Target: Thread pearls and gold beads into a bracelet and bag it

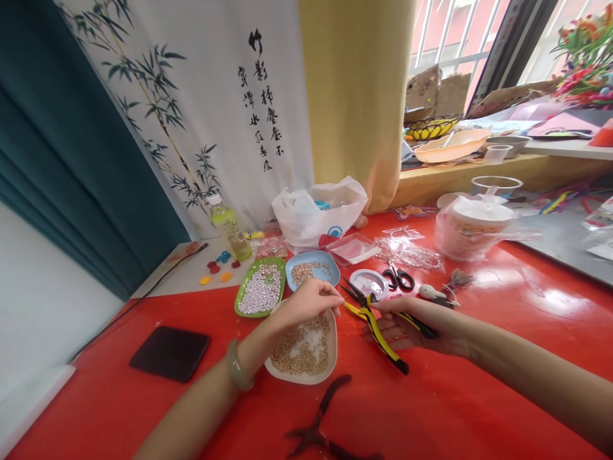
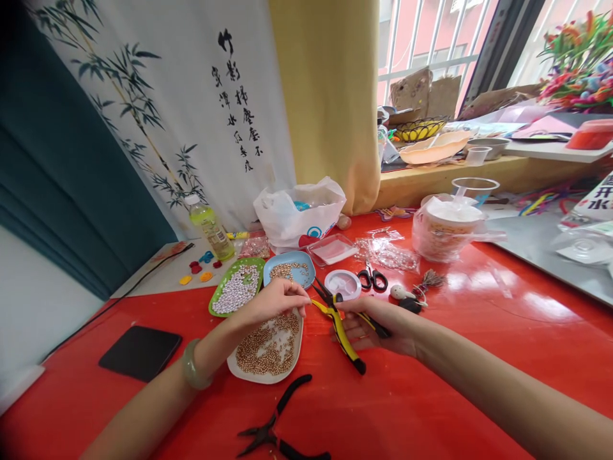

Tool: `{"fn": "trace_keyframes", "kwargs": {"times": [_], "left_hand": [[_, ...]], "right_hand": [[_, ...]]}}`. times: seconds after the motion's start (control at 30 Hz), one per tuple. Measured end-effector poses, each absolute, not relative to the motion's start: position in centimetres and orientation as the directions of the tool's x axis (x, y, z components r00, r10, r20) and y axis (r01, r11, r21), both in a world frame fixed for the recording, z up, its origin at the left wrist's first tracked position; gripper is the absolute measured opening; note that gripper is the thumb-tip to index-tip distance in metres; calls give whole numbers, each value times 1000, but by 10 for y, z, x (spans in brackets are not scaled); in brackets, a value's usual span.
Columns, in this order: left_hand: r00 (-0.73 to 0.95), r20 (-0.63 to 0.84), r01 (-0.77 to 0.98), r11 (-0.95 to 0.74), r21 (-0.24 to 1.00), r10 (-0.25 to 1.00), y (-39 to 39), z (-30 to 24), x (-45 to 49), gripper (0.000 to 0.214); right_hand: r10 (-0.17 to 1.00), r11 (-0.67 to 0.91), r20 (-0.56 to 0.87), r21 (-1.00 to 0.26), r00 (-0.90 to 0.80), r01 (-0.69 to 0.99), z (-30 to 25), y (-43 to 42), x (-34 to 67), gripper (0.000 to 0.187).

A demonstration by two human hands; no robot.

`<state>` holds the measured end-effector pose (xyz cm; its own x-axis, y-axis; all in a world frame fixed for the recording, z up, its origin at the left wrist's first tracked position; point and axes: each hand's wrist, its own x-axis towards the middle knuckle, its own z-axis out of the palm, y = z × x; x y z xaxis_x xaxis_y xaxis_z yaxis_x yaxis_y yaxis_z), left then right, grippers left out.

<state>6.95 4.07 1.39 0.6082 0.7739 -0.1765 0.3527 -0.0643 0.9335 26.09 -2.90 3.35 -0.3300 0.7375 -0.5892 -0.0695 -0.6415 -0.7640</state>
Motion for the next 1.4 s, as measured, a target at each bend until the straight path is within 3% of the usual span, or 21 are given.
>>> {"fn": "trace_keyframes", "kwargs": {"times": [0.13,0.43,0.9,1.13,1.4], "left_hand": [[614,-176,361,-75,929,769,41,11,69,20],[633,-216,375,-50,926,743,37,8,67,18],[611,-228,456,-102,884,758,38,11,60,23],[638,-225,418,-85,905,737,39,8,61,20],[638,-238,425,-78,902,733,38,12,61,17]], "right_hand": [[677,-722,-649,-678,-348,-139,31,-25,261,21],[689,-697,-653,-716,-315,-41,28,-20,257,22],[700,-683,-648,-730,-302,-18,18,-18,259,20],[736,-643,-622,-766,-267,14,13,-18,259,19],[710,-691,-658,-719,-250,-71,13,-20,255,16]]}}
